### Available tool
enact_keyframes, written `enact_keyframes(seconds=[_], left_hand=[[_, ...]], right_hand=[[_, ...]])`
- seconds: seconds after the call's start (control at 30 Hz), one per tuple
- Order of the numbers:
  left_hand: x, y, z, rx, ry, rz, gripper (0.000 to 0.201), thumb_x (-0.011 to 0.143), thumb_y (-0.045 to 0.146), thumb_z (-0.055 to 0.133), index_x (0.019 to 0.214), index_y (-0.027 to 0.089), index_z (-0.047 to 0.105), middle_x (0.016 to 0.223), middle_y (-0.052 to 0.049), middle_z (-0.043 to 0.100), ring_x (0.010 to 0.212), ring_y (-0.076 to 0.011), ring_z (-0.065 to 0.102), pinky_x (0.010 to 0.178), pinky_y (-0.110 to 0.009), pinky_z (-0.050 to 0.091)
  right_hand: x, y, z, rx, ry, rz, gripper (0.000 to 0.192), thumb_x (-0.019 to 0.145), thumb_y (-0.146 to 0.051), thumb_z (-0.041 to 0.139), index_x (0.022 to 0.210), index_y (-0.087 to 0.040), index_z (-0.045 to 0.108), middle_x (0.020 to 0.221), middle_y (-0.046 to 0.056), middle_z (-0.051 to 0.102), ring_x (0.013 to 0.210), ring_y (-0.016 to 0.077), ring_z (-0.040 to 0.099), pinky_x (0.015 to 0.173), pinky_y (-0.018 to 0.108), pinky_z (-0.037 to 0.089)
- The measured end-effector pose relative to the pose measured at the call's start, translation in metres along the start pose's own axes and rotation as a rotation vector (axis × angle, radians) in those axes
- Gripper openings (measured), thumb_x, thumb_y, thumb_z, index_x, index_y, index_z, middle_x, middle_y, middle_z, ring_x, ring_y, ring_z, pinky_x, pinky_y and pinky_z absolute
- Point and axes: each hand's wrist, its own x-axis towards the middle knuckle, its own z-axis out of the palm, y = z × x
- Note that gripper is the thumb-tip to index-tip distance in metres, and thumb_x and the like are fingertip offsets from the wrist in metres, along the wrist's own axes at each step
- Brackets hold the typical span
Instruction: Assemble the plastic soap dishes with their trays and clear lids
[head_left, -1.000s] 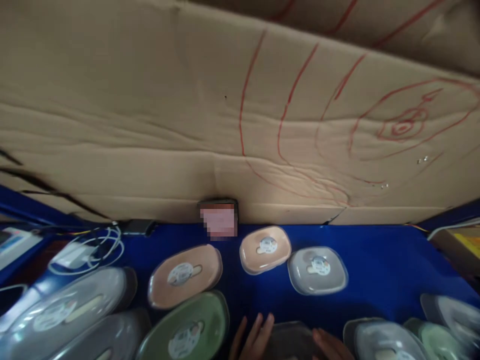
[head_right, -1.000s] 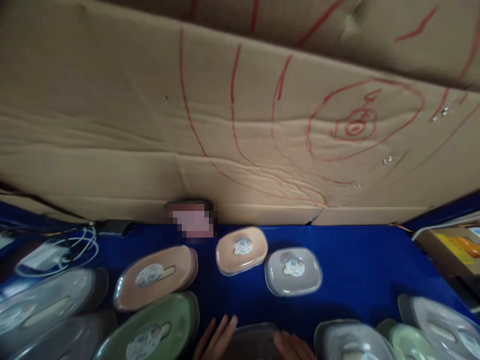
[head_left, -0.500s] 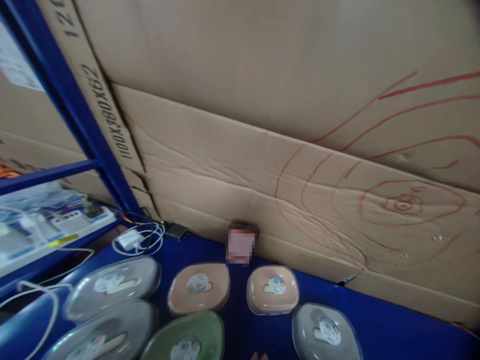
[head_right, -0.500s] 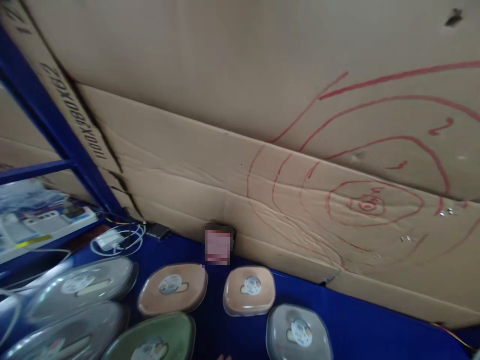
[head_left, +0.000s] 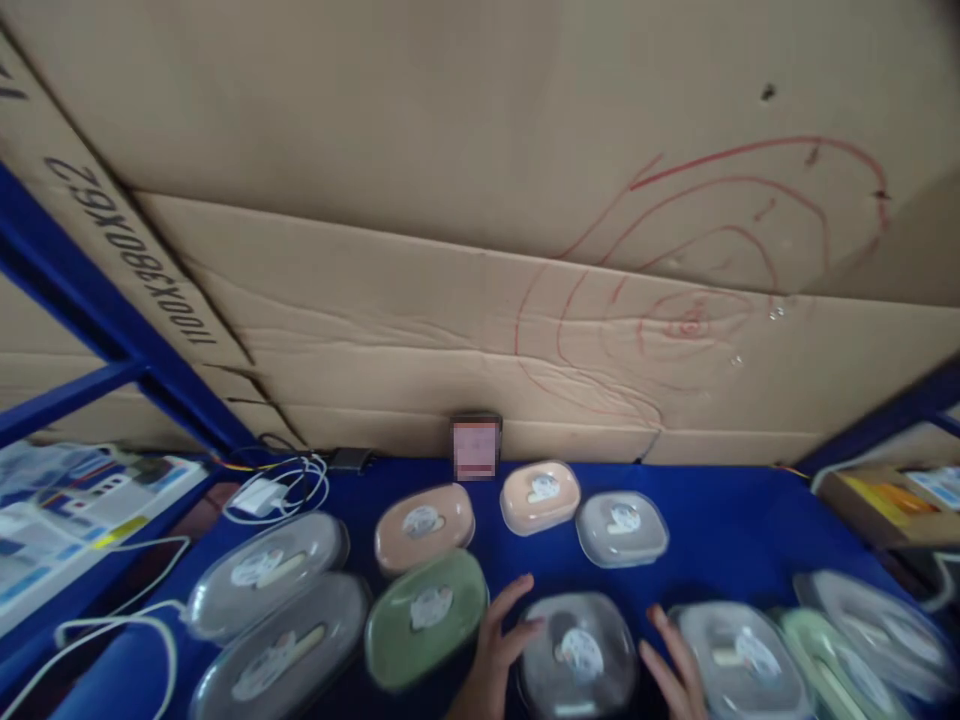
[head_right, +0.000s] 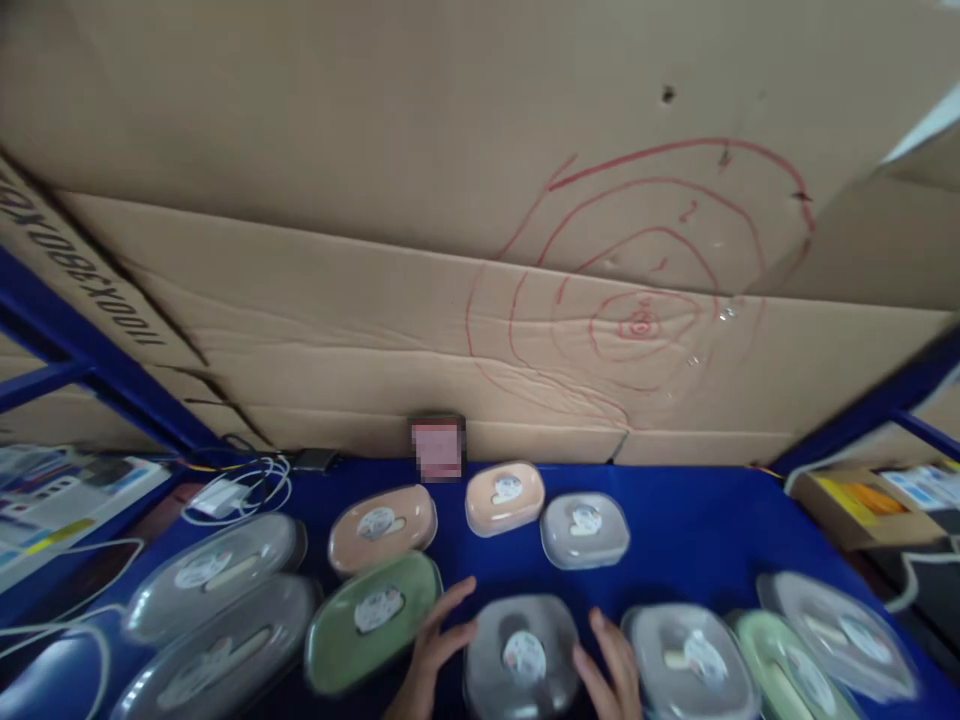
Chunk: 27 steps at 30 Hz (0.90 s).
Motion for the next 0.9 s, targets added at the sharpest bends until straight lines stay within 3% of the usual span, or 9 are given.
enact_keyframes(seconds=[0.07, 0.17, 0.27, 0.37, 0.4, 0.47, 0.53, 0.77, 0.9], left_hand=[[0.001, 0.012, -0.007, -0.019, 0.039, 0.099, 0.068, 0.095, 0.028, 0.074, 0.155, 0.028, 0.043, 0.157, -0.02, 0.047, 0.141, -0.0341, 0.057, 0.111, -0.048, 0.054], [0.014, 0.036, -0.021, 0.016, 0.013, 0.217, 0.055, 0.093, 0.006, 0.062, 0.143, 0.025, 0.053, 0.146, -0.017, 0.054, 0.139, -0.0288, 0.056, 0.115, -0.047, 0.05], [0.038, 0.056, -0.033, 0.168, 0.066, 0.373, 0.048, 0.089, -0.006, 0.054, 0.126, 0.024, 0.064, 0.135, -0.011, 0.06, 0.134, -0.0238, 0.057, 0.117, -0.045, 0.047], [0.061, 0.067, -0.038, 0.235, -0.075, 0.475, 0.023, 0.1, 0.003, 0.05, 0.094, 0.018, 0.066, 0.104, -0.008, 0.071, 0.11, -0.0209, 0.065, 0.103, -0.039, 0.05], [0.067, 0.069, -0.037, 0.209, -0.122, 0.479, 0.028, 0.104, 0.007, 0.048, 0.082, 0.018, 0.061, 0.087, -0.005, 0.068, 0.093, -0.0187, 0.065, 0.091, -0.035, 0.052], [0.077, 0.073, -0.033, 0.122, -0.145, 0.418, 0.041, 0.109, 0.015, 0.041, 0.068, 0.021, 0.047, 0.063, 0.0, 0.053, 0.064, -0.0144, 0.051, 0.067, -0.029, 0.042], [0.081, 0.074, -0.028, 0.027, -0.107, 0.301, 0.045, 0.109, 0.019, 0.035, 0.065, 0.022, 0.039, 0.055, 0.003, 0.041, 0.052, -0.0132, 0.036, 0.056, -0.03, 0.029], [0.077, 0.07, -0.01, -0.219, -0.07, 0.051, 0.052, 0.114, 0.033, 0.029, 0.064, 0.022, 0.039, 0.049, 0.003, 0.038, 0.046, -0.0129, 0.036, 0.054, -0.031, 0.023], [0.072, 0.073, -0.003, -0.594, -0.057, -0.166, 0.066, 0.116, 0.048, 0.034, 0.055, 0.021, 0.037, 0.042, 0.004, 0.032, 0.04, -0.0101, 0.033, 0.049, -0.027, 0.023]], right_hand=[[0.002, -0.001, -0.012, 0.033, -0.081, 0.026, 0.051, 0.096, -0.028, 0.066, 0.146, -0.024, 0.059, 0.152, 0.016, 0.061, 0.131, 0.0338, 0.069, 0.096, 0.047, 0.066], [0.02, -0.007, -0.029, 0.062, -0.025, 0.04, 0.047, 0.094, -0.011, 0.064, 0.14, -0.022, 0.063, 0.149, 0.015, 0.062, 0.133, 0.0288, 0.067, 0.1, 0.044, 0.064], [0.045, -0.016, -0.041, 0.18, -0.044, -0.132, 0.036, 0.1, -0.008, 0.049, 0.123, -0.021, 0.073, 0.128, 0.011, 0.074, 0.126, 0.0249, 0.07, 0.103, 0.043, 0.061], [0.065, -0.025, -0.051, 0.456, -0.199, -0.252, 0.038, 0.109, -0.018, 0.038, 0.092, -0.022, 0.072, 0.087, 0.005, 0.076, 0.088, 0.019, 0.075, 0.08, 0.036, 0.06], [0.069, -0.027, -0.053, 0.553, -0.23, -0.226, 0.043, 0.111, -0.022, 0.036, 0.081, -0.023, 0.067, 0.074, 0.002, 0.07, 0.072, 0.0162, 0.069, 0.069, 0.032, 0.055], [0.074, -0.028, -0.055, 0.724, -0.258, -0.111, 0.051, 0.112, -0.026, 0.032, 0.066, -0.023, 0.053, 0.056, -0.002, 0.055, 0.052, 0.0122, 0.054, 0.056, 0.029, 0.042], [0.074, -0.027, -0.054, 0.844, -0.287, 0.004, 0.055, 0.112, -0.026, 0.03, 0.059, -0.023, 0.045, 0.049, -0.003, 0.046, 0.046, 0.0115, 0.048, 0.052, 0.028, 0.035], [0.067, -0.03, -0.04, 1.208, -0.266, 0.441, 0.066, 0.11, -0.031, 0.045, 0.045, -0.021, 0.038, 0.04, -0.002, 0.035, 0.04, 0.0105, 0.04, 0.045, 0.026, 0.026], [0.088, -0.042, -0.033, 1.513, -0.19, 0.704, 0.069, 0.102, -0.027, 0.061, 0.042, -0.021, 0.027, 0.038, -0.005, 0.022, 0.036, 0.0082, 0.025, 0.041, 0.025, 0.016]])
